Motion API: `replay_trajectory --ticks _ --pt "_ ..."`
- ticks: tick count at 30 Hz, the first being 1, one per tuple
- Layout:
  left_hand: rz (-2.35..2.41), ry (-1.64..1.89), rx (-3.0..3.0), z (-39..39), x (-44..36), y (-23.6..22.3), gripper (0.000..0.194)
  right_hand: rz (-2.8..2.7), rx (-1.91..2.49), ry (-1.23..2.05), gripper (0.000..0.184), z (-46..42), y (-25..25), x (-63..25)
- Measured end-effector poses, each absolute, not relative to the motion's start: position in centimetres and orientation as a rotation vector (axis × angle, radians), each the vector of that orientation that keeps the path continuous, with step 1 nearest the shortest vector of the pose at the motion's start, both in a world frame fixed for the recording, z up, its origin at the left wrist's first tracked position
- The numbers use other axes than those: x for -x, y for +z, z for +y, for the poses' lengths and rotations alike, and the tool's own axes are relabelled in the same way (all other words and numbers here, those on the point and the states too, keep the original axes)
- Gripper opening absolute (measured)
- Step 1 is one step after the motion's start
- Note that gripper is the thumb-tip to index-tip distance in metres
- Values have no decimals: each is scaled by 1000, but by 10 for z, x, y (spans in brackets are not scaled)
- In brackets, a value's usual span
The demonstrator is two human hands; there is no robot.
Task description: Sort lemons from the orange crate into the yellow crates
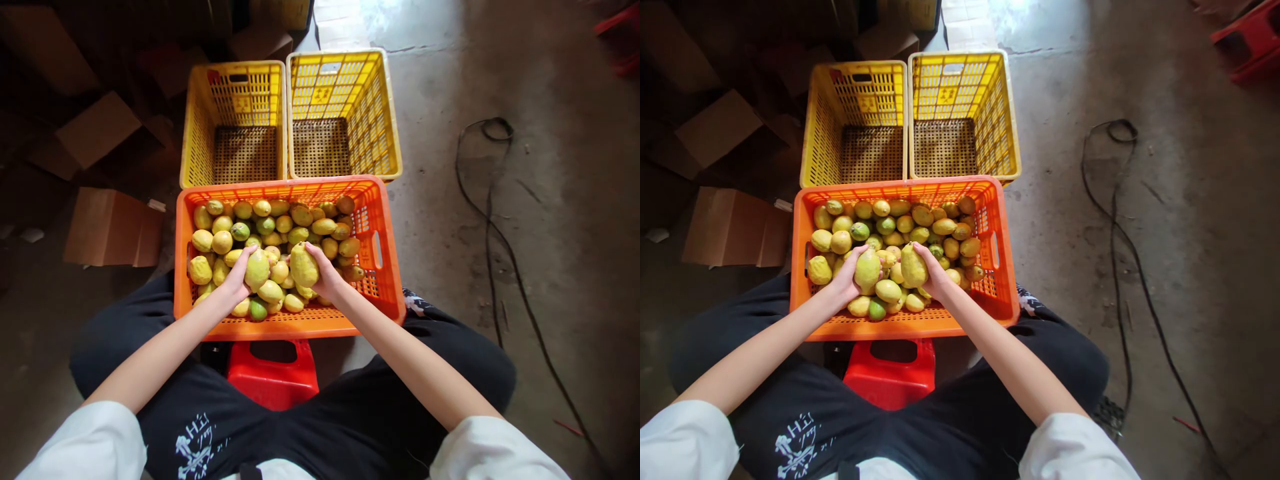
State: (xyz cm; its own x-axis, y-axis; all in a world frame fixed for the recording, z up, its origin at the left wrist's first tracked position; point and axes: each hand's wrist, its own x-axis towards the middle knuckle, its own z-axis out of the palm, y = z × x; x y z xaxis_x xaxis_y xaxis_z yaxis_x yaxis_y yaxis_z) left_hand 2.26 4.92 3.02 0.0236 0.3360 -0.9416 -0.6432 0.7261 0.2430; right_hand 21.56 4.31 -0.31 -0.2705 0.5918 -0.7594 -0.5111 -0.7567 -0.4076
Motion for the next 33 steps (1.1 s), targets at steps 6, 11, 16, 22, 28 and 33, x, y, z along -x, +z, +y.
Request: replay_trajectory --ticks 6,11,16,22,28,33 --pt "1350 810 298 52 -23 31 22 -70 1289 2083 45 46 3 -215" --pt "1359 815 302 53 -26 36 26 -101 1220 2108 50 45 -3 -217" --pt "1390 742 295 52 -23 35 34 -54 1308 2033 54 44 -6 -216" --pt "1398 707 189 48 -22 30 13 -60 1284 2034 52 43 -8 -214" --pt "1355 769 212 45 -22 30 6 -32 1201 2061 50 43 -14 -216" --pt "1327 765 189 47 -23 34 12 -49 1153 2075 44 41 -13 -214"
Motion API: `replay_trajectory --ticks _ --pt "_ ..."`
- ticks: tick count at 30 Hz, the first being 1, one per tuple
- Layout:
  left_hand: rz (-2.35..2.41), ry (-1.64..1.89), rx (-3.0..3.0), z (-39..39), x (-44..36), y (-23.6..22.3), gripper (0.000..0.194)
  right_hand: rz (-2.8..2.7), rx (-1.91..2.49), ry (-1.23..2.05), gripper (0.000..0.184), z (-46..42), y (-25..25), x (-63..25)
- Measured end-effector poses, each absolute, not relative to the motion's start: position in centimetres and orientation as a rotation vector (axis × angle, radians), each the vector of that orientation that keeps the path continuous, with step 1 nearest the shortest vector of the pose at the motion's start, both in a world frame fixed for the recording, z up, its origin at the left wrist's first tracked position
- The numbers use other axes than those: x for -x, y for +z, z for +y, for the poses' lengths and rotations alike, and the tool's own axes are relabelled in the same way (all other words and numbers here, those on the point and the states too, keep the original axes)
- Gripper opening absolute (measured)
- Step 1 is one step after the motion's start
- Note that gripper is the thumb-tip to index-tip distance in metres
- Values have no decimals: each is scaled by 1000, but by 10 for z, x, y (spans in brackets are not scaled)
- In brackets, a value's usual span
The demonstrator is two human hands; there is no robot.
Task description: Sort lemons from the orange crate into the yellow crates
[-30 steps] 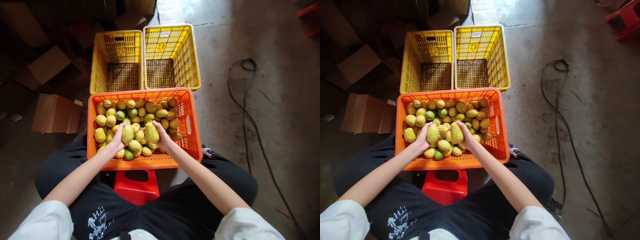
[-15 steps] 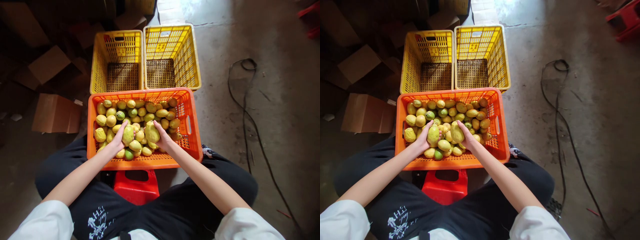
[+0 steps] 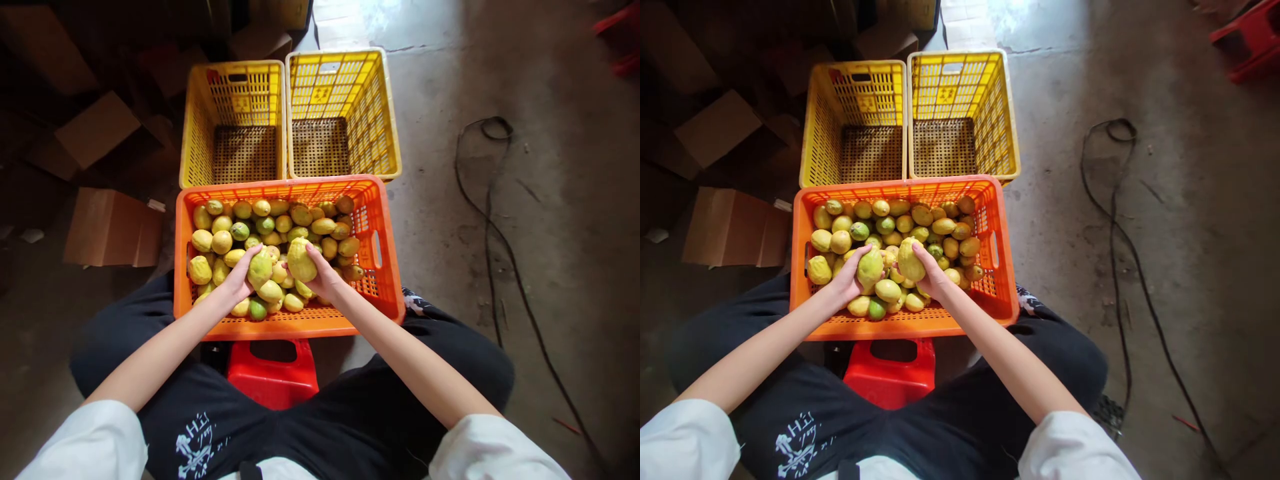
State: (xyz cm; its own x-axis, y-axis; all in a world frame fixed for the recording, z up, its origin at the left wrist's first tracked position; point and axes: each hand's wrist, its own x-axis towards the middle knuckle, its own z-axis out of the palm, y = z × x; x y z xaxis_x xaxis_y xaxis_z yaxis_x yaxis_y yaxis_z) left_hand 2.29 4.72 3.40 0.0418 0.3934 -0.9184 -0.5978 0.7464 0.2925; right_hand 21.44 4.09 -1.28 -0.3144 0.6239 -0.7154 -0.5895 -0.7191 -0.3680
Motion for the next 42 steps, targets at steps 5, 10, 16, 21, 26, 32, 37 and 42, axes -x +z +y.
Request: replay_trajectory --ticks 5,10,16,21,26,32,37,42 --pt "1267 758 159 51 -28 40 29 -60 1128 2106 35 39 -11 -215" --pt "1290 738 177 49 -25 35 27 -2 1195 2078 32 41 -14 -216" --pt "1330 762 146 47 -21 28 5 -19 1092 2105 40 44 -11 -216" --pt "1370 836 197 47 -25 35 11 -39 1049 2153 43 43 -12 -219" --pt "1367 816 280 54 -26 44 30 -17 1102 2124 41 41 -20 -217" --pt "1432 781 355 57 -30 50 33 -9 1142 2078 37 41 -24 -219" --pt "1460 735 329 55 -27 42 34 56 1165 2110 35 42 -26 -220" --pt "1420 734 246 50 -21 29 25 28 1137 2134 33 42 -24 -221"
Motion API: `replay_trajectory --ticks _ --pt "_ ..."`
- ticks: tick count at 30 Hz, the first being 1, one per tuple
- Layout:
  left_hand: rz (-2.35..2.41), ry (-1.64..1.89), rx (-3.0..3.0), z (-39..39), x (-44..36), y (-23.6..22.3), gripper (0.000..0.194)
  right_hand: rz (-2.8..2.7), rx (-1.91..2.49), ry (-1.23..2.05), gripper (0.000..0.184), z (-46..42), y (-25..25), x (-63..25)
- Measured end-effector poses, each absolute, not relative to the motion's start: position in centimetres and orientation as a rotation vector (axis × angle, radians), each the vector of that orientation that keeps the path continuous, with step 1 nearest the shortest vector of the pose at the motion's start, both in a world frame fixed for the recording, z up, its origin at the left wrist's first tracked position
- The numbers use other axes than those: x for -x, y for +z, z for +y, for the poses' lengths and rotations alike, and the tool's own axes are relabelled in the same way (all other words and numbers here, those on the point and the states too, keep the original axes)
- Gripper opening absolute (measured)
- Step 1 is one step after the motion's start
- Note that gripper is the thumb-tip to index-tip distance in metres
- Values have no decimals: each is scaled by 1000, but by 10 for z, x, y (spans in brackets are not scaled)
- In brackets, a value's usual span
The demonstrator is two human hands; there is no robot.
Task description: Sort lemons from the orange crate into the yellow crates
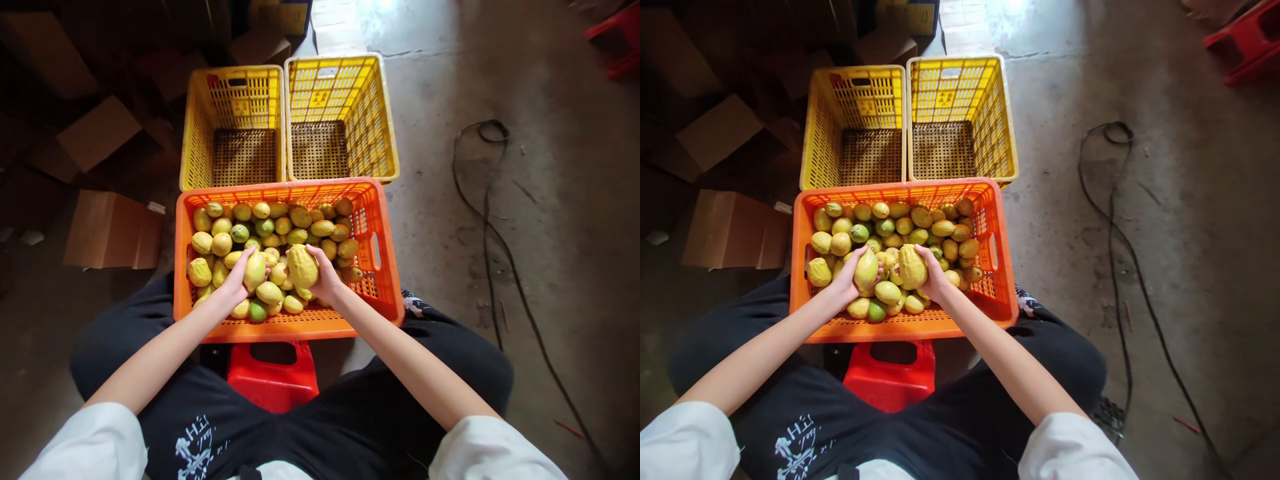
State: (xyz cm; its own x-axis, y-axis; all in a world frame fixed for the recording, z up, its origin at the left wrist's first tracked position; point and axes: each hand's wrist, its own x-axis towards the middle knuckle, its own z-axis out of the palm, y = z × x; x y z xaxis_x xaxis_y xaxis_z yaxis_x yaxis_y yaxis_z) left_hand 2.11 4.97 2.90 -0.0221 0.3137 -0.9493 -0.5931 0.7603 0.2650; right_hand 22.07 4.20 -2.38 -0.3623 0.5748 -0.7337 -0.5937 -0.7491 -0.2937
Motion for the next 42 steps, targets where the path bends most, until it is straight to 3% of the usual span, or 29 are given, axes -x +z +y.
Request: replay_trajectory --ticks 4,10,14,18,29,34,42 --pt "1360 841 178 44 -23 27 11 -42 1107 2114 32 40 -22 -219" --pt "1339 906 251 48 -25 38 5 -77 1100 2073 36 38 -23 -218" --pt "1339 865 294 53 -27 46 28 -60 1132 2079 36 39 -21 -218" --pt "1308 850 316 54 -26 46 36 27 1141 2070 36 41 -18 -217" --pt "1334 808 353 55 -20 35 35 2 1143 2099 38 43 -14 -218" --pt "1295 813 343 53 -18 29 21 -22 1091 2133 43 43 -10 -216" --pt "1304 803 306 51 -19 30 26 96 1166 2095 30 43 -16 -220"
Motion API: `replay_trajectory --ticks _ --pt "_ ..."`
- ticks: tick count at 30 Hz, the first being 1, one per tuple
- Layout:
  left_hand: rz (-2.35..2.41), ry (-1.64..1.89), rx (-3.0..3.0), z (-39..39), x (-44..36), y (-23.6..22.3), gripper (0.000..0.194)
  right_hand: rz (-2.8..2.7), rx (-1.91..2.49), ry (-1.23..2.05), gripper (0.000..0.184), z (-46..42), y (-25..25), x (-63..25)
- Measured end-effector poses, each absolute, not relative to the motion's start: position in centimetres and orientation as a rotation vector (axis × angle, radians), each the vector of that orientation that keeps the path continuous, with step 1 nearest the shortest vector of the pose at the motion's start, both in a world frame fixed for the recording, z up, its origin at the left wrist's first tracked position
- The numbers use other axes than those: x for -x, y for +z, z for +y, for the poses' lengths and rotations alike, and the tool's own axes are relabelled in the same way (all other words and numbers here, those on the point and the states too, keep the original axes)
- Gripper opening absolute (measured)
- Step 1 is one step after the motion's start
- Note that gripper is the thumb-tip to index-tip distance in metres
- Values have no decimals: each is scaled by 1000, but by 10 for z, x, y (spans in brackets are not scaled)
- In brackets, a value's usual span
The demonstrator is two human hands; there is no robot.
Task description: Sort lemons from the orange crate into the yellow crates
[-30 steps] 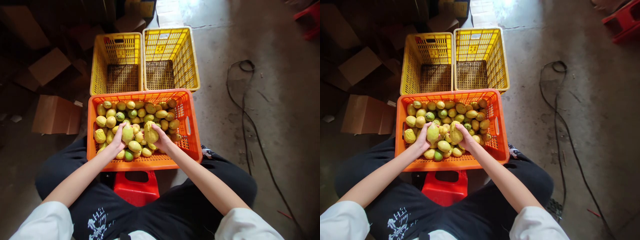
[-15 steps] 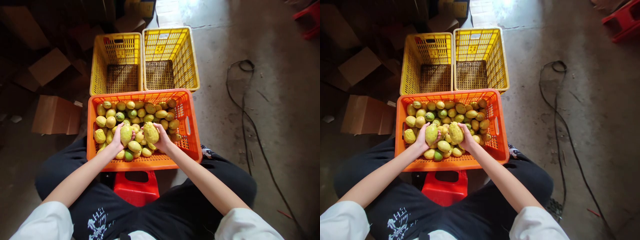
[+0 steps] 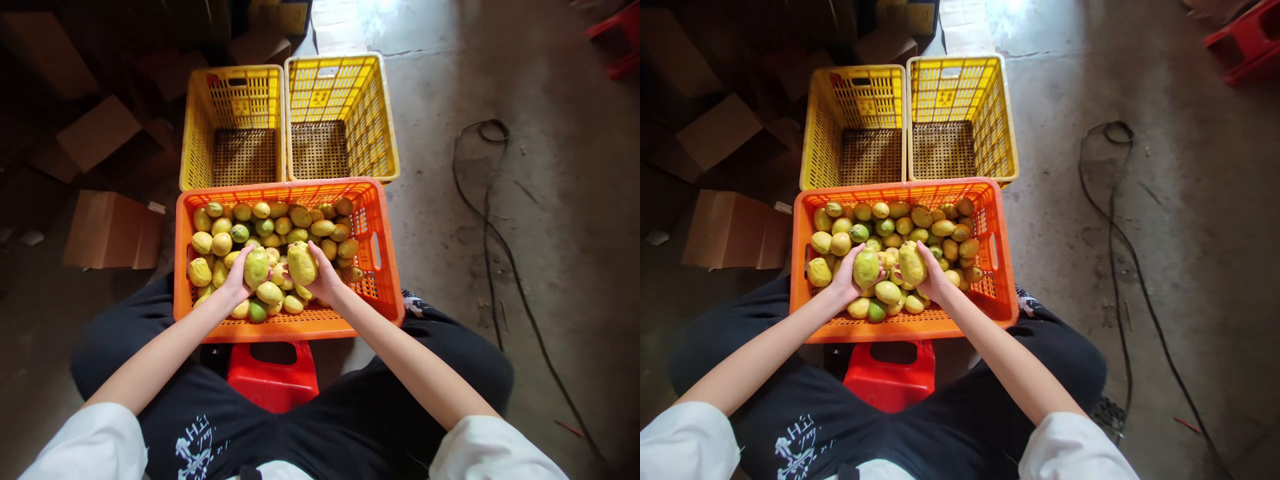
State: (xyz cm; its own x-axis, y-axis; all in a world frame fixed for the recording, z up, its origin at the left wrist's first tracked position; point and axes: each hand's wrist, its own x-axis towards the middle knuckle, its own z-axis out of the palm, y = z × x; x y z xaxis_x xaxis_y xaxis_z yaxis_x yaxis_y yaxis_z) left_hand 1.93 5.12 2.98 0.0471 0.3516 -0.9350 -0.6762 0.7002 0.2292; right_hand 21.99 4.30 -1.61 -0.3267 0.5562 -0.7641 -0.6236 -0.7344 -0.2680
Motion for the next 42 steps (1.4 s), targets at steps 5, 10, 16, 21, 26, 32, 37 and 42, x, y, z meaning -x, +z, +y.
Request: replay_trajectory --ticks 5,10,16,21,26,32,37,42 --pt "1349 763 305 51 -18 29 37 72 1204 2134 34 44 -17 -219" --pt "1376 704 284 50 -17 25 43 24 1126 2209 40 45 -14 -219" --pt "1332 734 300 51 -21 31 39 55 1162 2176 37 44 -14 -223" --pt "1325 747 304 53 -23 35 39 111 1173 2148 37 45 -11 -223" --pt "1319 711 263 52 -23 36 51 167 1185 2171 49 47 -6 -222" --pt "1308 693 246 50 -21 30 48 221 1190 2149 49 51 1 -221" --pt "1404 612 263 47 -20 21 48 259 1366 2060 33 49 -5 -217" --pt "1401 442 191 28 -26 6 37 512 1653 1859 33 32 -26 -216"
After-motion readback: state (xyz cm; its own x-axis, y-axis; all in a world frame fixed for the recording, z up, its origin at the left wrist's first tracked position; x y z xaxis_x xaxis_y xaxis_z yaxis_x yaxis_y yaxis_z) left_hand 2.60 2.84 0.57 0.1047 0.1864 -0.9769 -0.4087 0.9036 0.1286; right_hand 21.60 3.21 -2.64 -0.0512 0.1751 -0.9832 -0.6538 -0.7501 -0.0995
